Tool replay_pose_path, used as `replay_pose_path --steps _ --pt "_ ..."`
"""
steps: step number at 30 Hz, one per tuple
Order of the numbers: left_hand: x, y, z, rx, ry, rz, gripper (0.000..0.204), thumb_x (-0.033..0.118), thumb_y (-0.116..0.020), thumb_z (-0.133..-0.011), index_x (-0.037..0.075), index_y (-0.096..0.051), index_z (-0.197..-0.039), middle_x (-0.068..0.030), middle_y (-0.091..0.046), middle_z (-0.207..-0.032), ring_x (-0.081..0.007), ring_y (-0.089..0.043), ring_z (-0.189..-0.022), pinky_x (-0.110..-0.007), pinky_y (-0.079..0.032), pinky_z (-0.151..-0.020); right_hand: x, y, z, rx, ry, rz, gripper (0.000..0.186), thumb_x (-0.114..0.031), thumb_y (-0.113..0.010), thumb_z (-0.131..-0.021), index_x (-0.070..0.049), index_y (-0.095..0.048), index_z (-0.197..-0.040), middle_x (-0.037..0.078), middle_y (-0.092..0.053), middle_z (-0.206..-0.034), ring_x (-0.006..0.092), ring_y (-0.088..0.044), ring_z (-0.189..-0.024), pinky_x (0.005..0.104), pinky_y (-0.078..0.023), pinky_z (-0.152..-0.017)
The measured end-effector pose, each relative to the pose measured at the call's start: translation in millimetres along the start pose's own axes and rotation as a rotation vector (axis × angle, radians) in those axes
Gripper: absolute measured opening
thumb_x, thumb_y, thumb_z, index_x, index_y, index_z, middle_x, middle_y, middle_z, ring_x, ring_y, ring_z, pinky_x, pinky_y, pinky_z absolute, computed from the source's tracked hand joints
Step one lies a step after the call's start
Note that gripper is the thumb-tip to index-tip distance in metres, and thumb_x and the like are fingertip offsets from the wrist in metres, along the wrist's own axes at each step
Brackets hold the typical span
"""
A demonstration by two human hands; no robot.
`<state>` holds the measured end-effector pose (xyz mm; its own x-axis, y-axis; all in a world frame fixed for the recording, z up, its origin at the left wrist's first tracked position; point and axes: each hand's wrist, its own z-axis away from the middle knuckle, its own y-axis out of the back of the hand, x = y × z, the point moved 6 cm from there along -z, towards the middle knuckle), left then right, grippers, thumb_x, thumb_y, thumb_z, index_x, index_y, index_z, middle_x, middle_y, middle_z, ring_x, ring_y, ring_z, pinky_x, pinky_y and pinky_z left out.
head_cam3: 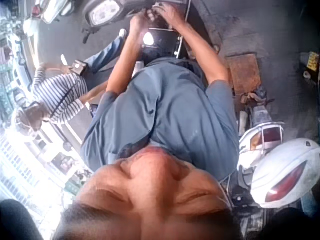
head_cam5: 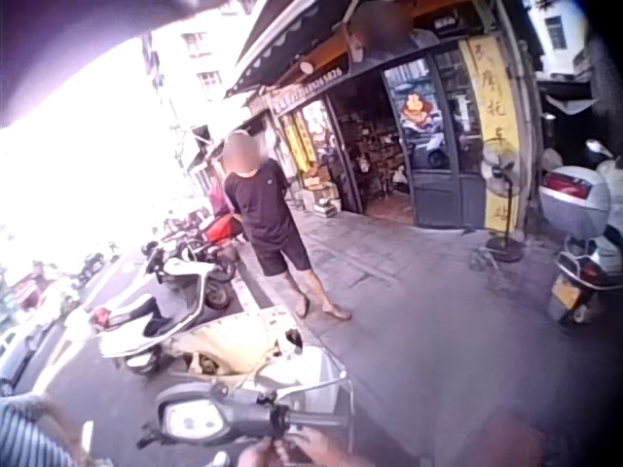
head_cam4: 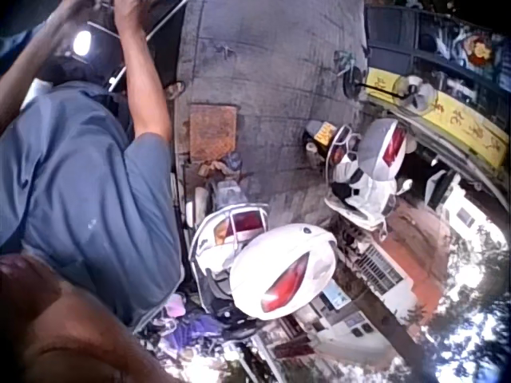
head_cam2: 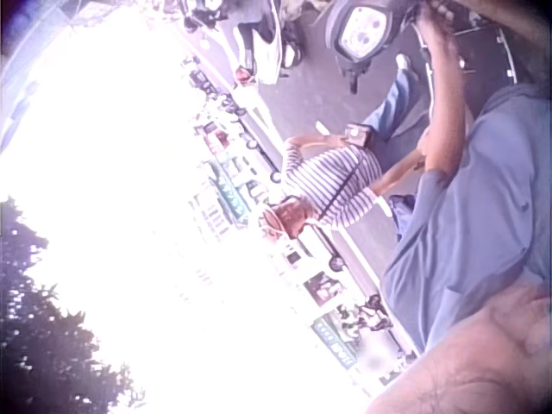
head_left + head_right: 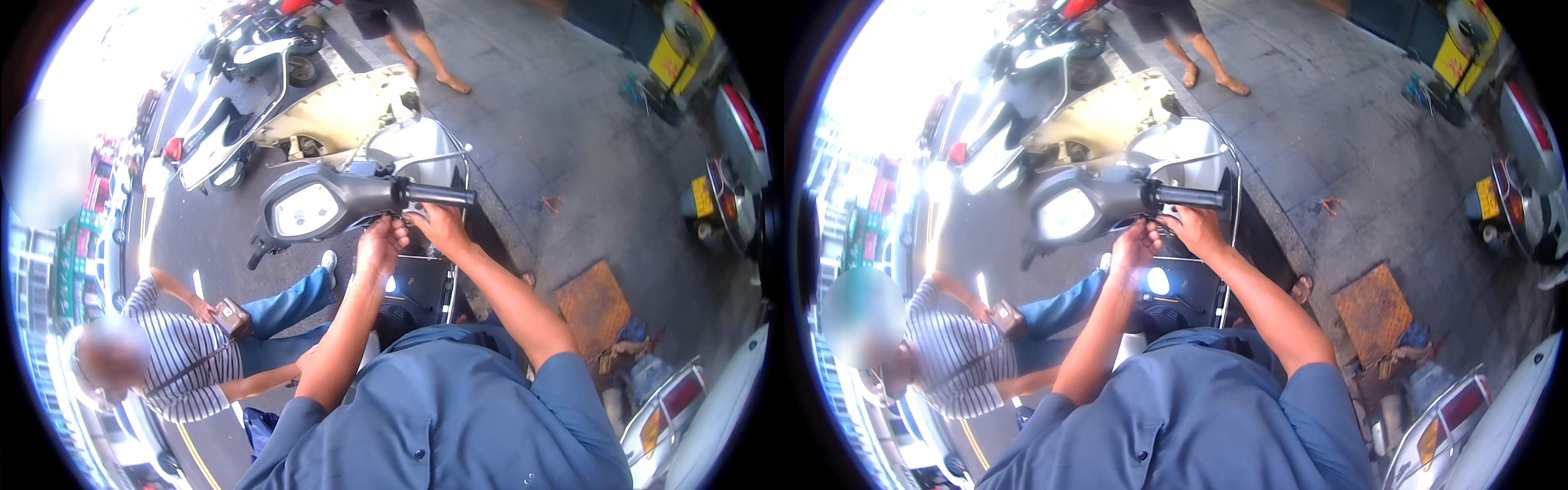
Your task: The person repairs a white scooter parked on a city sidewalk. They remove the front fairing, adjust the handlebars and dashboard, and use a power drill to secure screws on the front panel and handlebar area. A second person stands nearby observing the process.
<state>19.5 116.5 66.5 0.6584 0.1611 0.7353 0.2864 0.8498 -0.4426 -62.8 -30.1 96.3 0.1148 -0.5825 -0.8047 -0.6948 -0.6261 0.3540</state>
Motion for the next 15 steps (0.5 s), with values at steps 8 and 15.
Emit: replay_pose_path --steps 8,15 --pt "2.4 -2.2 3.6 -0.068 0.001 -0.017 0.017 0.022 -0.052 -0.104 0.007 -0.061 -0.105 -0.0028 -0.067 -0.087 -0.0164 -0.066 -0.080 -0.032 -0.057 -0.074 -3.7 -1.5 6.1 0.080 0.068 0.062 0.040 -0.023 -0.076 -0.083 -0.008 -0.063 -0.117 0.016 -0.068 -0.100 0.0373 -0.066 -0.093 0.0457 -0.053 -0.076" --pt "-12.0 4.1 -3.5 -0.103 -0.011 0.114 0.022 0.024 -0.055 -0.102 0.005 -0.057 -0.113 -0.0090 -0.065 -0.100 -0.0209 -0.065 -0.091 -0.036 -0.055 -0.078 -8.2 -8.2 9.4 0.111 -0.019 0.009 0.034 -0.022 -0.076 -0.083 -0.007 -0.066 -0.112 0.016 -0.070 -0.096 0.0380 -0.067 -0.085 0.0460 -0.054 -0.073"
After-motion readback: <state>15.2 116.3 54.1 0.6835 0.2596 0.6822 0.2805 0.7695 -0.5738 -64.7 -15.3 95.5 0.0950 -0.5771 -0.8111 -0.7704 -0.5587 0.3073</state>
